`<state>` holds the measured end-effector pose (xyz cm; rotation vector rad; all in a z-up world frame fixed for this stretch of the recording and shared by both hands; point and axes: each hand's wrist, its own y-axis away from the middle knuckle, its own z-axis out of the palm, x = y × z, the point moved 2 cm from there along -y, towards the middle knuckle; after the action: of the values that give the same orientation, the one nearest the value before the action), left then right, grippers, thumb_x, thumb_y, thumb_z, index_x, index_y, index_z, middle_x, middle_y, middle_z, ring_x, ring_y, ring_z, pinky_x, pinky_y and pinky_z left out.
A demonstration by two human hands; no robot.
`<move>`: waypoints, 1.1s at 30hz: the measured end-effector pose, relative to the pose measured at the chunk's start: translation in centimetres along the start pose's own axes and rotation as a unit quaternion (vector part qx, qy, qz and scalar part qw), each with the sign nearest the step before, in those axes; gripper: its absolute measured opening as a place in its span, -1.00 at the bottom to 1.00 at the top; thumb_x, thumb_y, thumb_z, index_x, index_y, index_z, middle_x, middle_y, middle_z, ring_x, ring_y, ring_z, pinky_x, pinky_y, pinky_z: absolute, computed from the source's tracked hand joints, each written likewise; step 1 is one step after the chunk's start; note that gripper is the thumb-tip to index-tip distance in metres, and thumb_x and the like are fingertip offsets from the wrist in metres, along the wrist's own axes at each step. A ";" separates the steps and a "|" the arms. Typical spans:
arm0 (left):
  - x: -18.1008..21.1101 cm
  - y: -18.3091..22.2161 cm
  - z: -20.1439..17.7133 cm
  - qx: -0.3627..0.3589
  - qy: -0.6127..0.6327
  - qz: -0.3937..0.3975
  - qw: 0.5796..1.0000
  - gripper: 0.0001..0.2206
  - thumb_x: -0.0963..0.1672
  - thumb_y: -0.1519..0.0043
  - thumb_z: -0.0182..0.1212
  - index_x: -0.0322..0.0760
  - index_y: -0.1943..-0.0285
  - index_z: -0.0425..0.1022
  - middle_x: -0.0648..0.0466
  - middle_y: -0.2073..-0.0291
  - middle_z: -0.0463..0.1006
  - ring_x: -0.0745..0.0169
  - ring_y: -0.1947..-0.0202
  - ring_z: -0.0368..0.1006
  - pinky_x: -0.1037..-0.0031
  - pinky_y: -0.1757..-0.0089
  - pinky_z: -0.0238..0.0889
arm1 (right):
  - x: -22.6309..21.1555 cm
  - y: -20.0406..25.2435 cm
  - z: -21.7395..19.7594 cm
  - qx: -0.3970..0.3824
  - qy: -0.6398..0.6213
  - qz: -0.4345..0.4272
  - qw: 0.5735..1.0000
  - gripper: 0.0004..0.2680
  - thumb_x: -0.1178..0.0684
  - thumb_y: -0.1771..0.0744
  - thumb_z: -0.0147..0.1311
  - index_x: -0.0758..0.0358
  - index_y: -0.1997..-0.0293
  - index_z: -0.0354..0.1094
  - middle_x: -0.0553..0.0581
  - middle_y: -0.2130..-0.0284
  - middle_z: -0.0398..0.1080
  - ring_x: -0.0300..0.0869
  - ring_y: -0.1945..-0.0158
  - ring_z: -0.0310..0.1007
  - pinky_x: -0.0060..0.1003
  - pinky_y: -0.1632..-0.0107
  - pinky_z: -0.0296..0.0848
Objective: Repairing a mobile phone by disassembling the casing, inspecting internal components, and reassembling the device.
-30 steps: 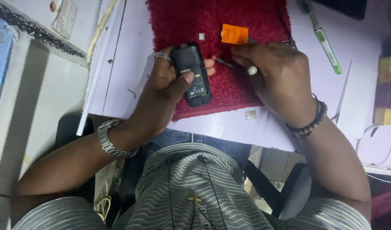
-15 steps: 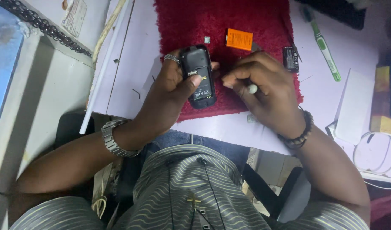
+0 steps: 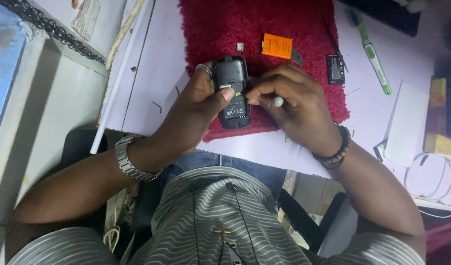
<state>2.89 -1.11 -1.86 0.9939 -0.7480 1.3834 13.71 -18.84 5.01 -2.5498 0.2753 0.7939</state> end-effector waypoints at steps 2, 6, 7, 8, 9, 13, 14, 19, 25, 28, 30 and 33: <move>-0.2 -0.1 0.0 0.002 0.006 0.005 1.000 -0.67 -0.10 -0.40 0.10 -0.25 -0.30 0.25 0.00 -0.05 0.44 0.22 -0.05 0.41 0.30 0.01 0.49 | 0.1 0.0 0.1 0.001 -0.004 -0.004 1.000 -0.90 0.32 -0.40 0.33 0.30 0.05 0.54 0.20 0.15 0.50 -0.02 0.07 0.50 -0.17 -0.02 0.51; -0.8 -0.3 -0.3 0.003 0.020 0.013 1.000 -0.71 -0.08 -0.39 0.12 -0.24 -0.22 0.27 0.07 0.04 0.40 0.30 0.04 0.33 0.35 0.07 0.42 | 0.1 -0.1 0.1 0.003 -0.012 -0.016 1.000 -0.90 0.33 -0.39 0.35 0.33 0.05 0.54 0.23 0.15 0.51 0.00 0.08 0.52 -0.16 0.00 0.55; -0.8 -0.3 -0.3 0.003 0.020 0.013 1.000 -0.71 -0.08 -0.39 0.12 -0.24 -0.22 0.27 0.07 0.04 0.40 0.30 0.04 0.33 0.35 0.07 0.42 | 0.1 0.0 0.1 0.003 -0.012 -0.016 1.000 -0.90 0.33 -0.39 0.35 0.33 0.05 0.54 0.23 0.15 0.51 0.00 0.08 0.52 -0.16 0.00 0.55; -0.8 -0.3 -0.3 0.008 0.013 0.003 1.000 -0.73 -0.09 -0.39 0.12 -0.23 -0.20 0.27 0.08 0.06 0.38 0.31 0.07 0.32 0.36 0.10 0.42 | 0.1 0.0 0.2 0.002 -0.008 -0.012 1.000 -0.89 0.33 -0.38 0.36 0.34 0.05 0.53 0.23 0.15 0.51 -0.01 0.08 0.52 -0.17 0.01 0.56; -0.8 -0.3 -0.3 0.014 0.005 -0.007 1.000 -0.75 -0.10 -0.38 0.12 -0.22 -0.18 0.27 0.09 0.09 0.36 0.31 0.09 0.31 0.37 0.12 0.41 | 0.2 0.0 0.2 0.001 -0.003 -0.007 1.000 -0.88 0.32 -0.38 0.37 0.35 0.05 0.53 0.23 0.15 0.50 -0.01 0.08 0.51 -0.18 0.02 0.57; -0.3 -0.1 -0.3 0.015 -0.021 -0.007 1.000 -0.77 -0.10 -0.40 0.09 -0.21 -0.18 0.29 0.10 0.07 0.38 0.31 0.06 0.32 0.36 0.08 0.41 | 0.2 0.0 0.2 -0.002 -0.003 -0.005 1.000 -0.87 0.33 -0.37 0.38 0.35 0.04 0.53 0.22 0.16 0.49 -0.03 0.10 0.50 -0.20 0.03 0.56; -0.5 -0.1 -0.4 0.024 -0.027 -0.018 0.999 -0.82 -0.10 -0.40 0.10 -0.19 -0.10 0.27 0.15 0.15 0.31 0.35 0.14 0.26 0.40 0.15 0.35 | 0.2 0.0 0.2 -0.005 -0.001 -0.004 1.000 -0.88 0.32 -0.38 0.37 0.35 0.02 0.53 0.22 0.15 0.49 -0.02 0.09 0.50 -0.19 0.02 0.55; -0.8 -0.2 -0.5 0.016 0.004 -0.004 1.000 -0.83 -0.11 -0.40 0.11 -0.19 -0.07 0.26 0.13 0.13 0.34 0.34 0.13 0.27 0.40 0.13 0.36 | 0.3 0.0 0.1 -0.006 0.005 -0.016 1.000 -0.88 0.32 -0.39 0.36 0.36 0.02 0.52 0.24 0.13 0.50 0.00 0.08 0.51 -0.17 0.01 0.55; 0.1 0.4 -0.1 0.071 -0.089 -0.038 0.993 -0.77 -0.10 -0.41 0.17 -0.10 0.15 0.14 0.22 0.34 0.13 0.41 0.31 0.16 0.46 0.26 0.34 | 0.5 0.4 -1.2 0.002 0.045 -0.027 0.999 -0.87 0.11 -0.47 0.09 0.35 -0.09 0.44 0.24 0.09 0.47 0.02 0.04 0.42 -0.09 -0.02 0.38; 1.2 0.7 0.8 -0.026 -0.024 0.066 0.997 -0.63 -0.13 -0.45 0.06 -0.34 -0.39 0.17 -0.23 -0.32 0.52 -0.07 -0.35 0.52 0.22 -0.27 0.50 | -0.7 0.2 -2.5 0.023 0.095 -0.067 0.993 -0.80 0.17 -0.52 -0.23 0.40 -0.05 0.40 0.30 0.07 0.49 0.10 -0.02 0.44 0.01 -0.12 0.29; 1.2 0.7 0.8 -0.030 -0.016 0.060 0.998 -0.67 -0.15 -0.46 0.02 -0.34 -0.36 0.14 -0.28 -0.36 0.48 -0.15 -0.41 0.48 0.22 -0.25 0.51 | -1.3 0.2 -3.3 0.093 0.266 -0.102 0.954 -0.89 0.15 -0.52 0.15 0.35 -0.09 0.56 0.40 -0.10 0.40 0.24 -0.17 0.37 0.17 -0.23 0.23; 1.1 0.7 0.8 -0.033 0.005 0.049 0.998 -0.68 -0.16 -0.46 0.01 -0.34 -0.35 0.12 -0.28 -0.38 0.46 -0.21 -0.44 0.45 0.16 -0.19 0.56 | -1.1 1.2 -3.7 0.172 0.230 -0.155 0.945 -0.86 0.19 -0.50 0.24 0.54 -0.04 0.44 0.44 0.11 0.52 0.22 0.08 0.51 0.11 -0.01 0.51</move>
<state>2.40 -1.38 -0.40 0.9072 -0.8392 1.4384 14.21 -21.64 7.96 -2.3250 0.1338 0.0191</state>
